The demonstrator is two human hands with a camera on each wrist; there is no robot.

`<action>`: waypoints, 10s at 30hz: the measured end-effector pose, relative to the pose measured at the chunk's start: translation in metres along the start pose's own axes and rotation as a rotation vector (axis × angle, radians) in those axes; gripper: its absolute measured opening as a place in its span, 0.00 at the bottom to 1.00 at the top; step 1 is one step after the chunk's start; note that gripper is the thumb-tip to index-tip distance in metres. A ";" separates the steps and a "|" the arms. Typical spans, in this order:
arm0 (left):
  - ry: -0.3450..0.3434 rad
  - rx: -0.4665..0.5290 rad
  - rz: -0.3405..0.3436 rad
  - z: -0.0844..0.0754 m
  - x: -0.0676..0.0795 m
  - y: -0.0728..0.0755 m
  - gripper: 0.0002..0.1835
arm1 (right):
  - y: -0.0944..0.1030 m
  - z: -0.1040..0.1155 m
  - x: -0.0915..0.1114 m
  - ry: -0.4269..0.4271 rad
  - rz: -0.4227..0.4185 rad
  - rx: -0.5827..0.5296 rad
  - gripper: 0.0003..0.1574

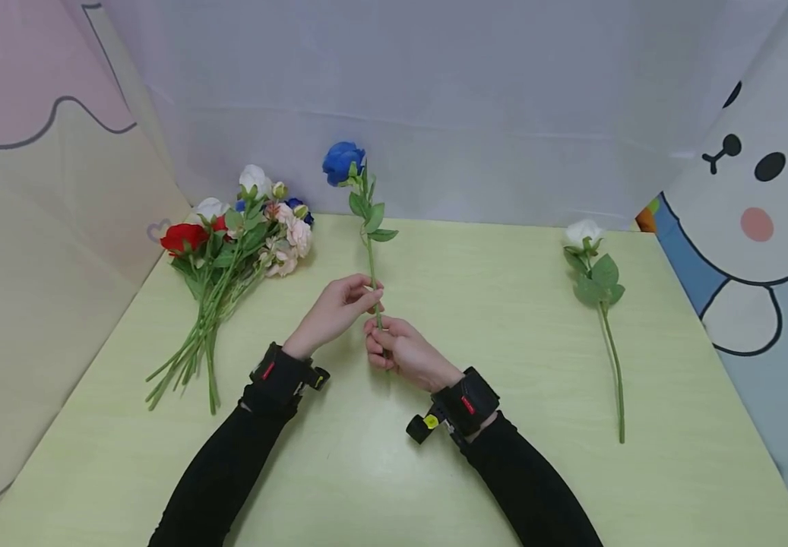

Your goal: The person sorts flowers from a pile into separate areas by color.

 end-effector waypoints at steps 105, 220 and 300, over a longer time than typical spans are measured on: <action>-0.085 -0.232 -0.053 -0.001 0.018 0.011 0.15 | 0.181 0.006 0.130 -0.311 -0.646 1.126 0.17; 0.458 -0.760 -0.188 0.072 0.106 0.197 0.18 | -0.060 0.028 -0.056 0.142 -0.195 0.287 0.20; 0.274 -0.272 -0.342 0.048 0.095 0.201 0.18 | -0.049 0.039 -0.051 0.137 -0.207 0.294 0.18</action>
Point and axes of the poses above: each hand's wrist, its own x-axis away from the middle knuckle, its own y-axis out of the back of the hand, z = x × y, the point moved 9 cm from there along -x, towards the middle knuckle, and after that the axes turned 7 degrees about -y, right-handed, at the moved point
